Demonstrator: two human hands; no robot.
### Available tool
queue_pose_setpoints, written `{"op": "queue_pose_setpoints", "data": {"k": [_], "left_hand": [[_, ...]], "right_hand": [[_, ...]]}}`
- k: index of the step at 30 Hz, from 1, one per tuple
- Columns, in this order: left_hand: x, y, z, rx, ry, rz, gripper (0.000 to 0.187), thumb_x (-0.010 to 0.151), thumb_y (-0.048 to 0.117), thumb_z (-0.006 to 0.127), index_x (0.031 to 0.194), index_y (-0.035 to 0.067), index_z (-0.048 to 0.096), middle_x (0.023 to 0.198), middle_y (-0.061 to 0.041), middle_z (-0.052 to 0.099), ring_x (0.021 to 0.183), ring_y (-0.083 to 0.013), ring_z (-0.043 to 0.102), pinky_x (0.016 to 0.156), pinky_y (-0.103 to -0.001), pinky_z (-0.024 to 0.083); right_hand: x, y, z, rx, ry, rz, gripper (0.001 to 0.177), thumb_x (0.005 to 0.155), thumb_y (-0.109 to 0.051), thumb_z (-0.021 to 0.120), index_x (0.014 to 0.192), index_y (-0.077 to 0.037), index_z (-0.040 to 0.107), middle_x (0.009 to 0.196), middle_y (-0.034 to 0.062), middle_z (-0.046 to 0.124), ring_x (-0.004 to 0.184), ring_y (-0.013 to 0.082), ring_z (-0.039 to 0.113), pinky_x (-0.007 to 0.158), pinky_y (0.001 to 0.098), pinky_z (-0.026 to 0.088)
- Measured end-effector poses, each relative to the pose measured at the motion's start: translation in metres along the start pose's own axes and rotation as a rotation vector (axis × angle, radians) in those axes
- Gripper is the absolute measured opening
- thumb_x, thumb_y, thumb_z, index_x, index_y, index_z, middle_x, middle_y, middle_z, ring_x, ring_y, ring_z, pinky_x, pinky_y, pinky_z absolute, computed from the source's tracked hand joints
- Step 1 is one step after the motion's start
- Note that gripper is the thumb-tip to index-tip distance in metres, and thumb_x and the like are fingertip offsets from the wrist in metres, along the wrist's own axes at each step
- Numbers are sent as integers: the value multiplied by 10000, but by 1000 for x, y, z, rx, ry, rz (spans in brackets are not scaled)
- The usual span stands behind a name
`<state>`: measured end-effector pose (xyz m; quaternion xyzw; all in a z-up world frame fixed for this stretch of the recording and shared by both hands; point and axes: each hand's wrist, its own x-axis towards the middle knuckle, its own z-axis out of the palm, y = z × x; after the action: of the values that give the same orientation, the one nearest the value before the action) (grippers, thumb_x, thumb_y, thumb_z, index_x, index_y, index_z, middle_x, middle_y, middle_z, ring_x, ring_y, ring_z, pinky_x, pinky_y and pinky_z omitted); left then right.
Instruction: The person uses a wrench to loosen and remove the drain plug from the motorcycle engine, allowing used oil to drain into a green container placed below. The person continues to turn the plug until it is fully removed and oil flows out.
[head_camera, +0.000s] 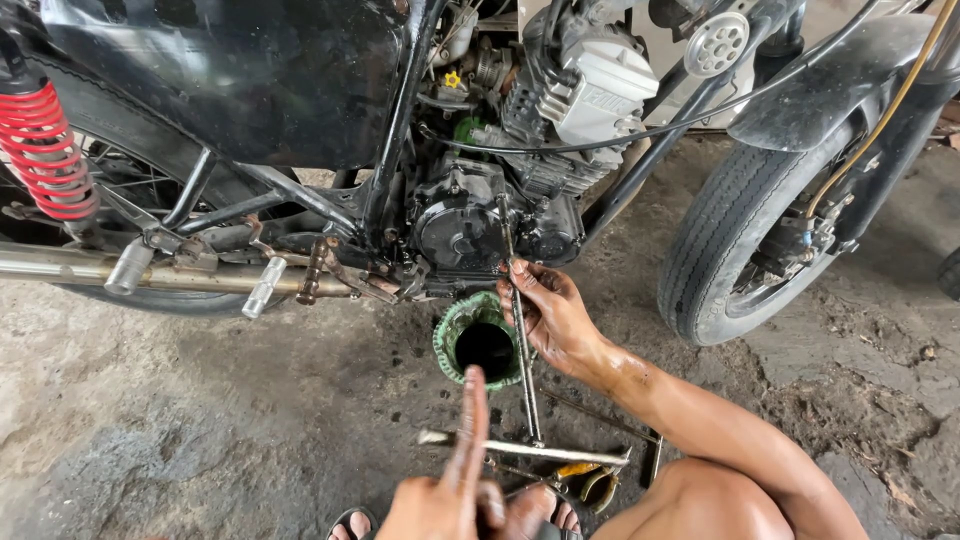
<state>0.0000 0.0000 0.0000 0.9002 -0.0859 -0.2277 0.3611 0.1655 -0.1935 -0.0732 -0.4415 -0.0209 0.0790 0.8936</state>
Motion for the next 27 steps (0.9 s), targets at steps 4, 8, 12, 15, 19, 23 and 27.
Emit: {"op": "queue_pose_setpoints", "data": {"k": [4, 8, 12, 15, 19, 23, 27], "left_hand": [[15, -28, -9, 301, -109, -93, 1044, 894, 808, 430, 1695, 385, -88, 660, -1, 692, 602, -224, 654, 652, -335, 561], [29, -45, 7, 294, -229, 144, 1090, 872, 844, 345, 1680, 172, 57, 809, -224, 729, 705, -379, 761, 721, -519, 620], [25, 2, -8, 138, -443, 175, 1070, 873, 767, 447, 1702, 257, 3, 802, -192, 724, 725, -286, 738, 700, -411, 575], [22, 27, -12, 18, -470, 266, 979, 891, 619, 482, 1700, 304, 30, 936, -95, 746, 851, -391, 716, 788, -412, 518], [17, 47, -13, -3, -341, 239, 941, 928, 554, 539, 1698, 411, 18, 1050, -164, 706, 1013, -412, 631, 854, -487, 480], [6, 56, -10, -85, -183, 216, 759, 983, 526, 360, 1693, 414, 117, 1154, -13, 738, 1084, -343, 560, 927, -450, 438], [20, 43, -3, -266, -89, 603, 734, 1054, 442, 253, 1643, 5, 235, 580, -1, 699, 560, -211, 739, 711, -341, 597]], "right_hand": [[0, -2, -1, -32, 13, -3, 194, 1061, -136, 592, 1153, 33, 618, 850, 103, 611, 725, 152, 610, 577, 243, 556], [-1, -5, 2, -36, 4, -22, 176, 1061, -147, 601, 1108, 20, 628, 859, 95, 626, 734, 148, 614, 581, 238, 534], [-1, -8, 5, -4, -6, -25, 200, 1073, -121, 572, 1142, 64, 608, 844, 108, 599, 736, 164, 578, 578, 258, 495], [-2, -11, 8, -5, 33, -14, 291, 1032, -183, 635, 1168, 72, 602, 841, 102, 612, 708, 152, 594, 568, 245, 515], [-1, -11, 2, 13, 12, -32, 257, 1040, -121, 618, 1184, 91, 595, 884, 132, 624, 741, 170, 607, 562, 250, 521], [-2, -18, 9, -53, 19, -38, 260, 1053, -188, 609, 1132, 59, 609, 891, 106, 603, 755, 160, 573, 612, 272, 492], [1, -16, 9, -49, 10, -49, 234, 1049, -194, 622, 1109, 32, 625, 886, 92, 618, 752, 141, 579, 601, 247, 488]]}}
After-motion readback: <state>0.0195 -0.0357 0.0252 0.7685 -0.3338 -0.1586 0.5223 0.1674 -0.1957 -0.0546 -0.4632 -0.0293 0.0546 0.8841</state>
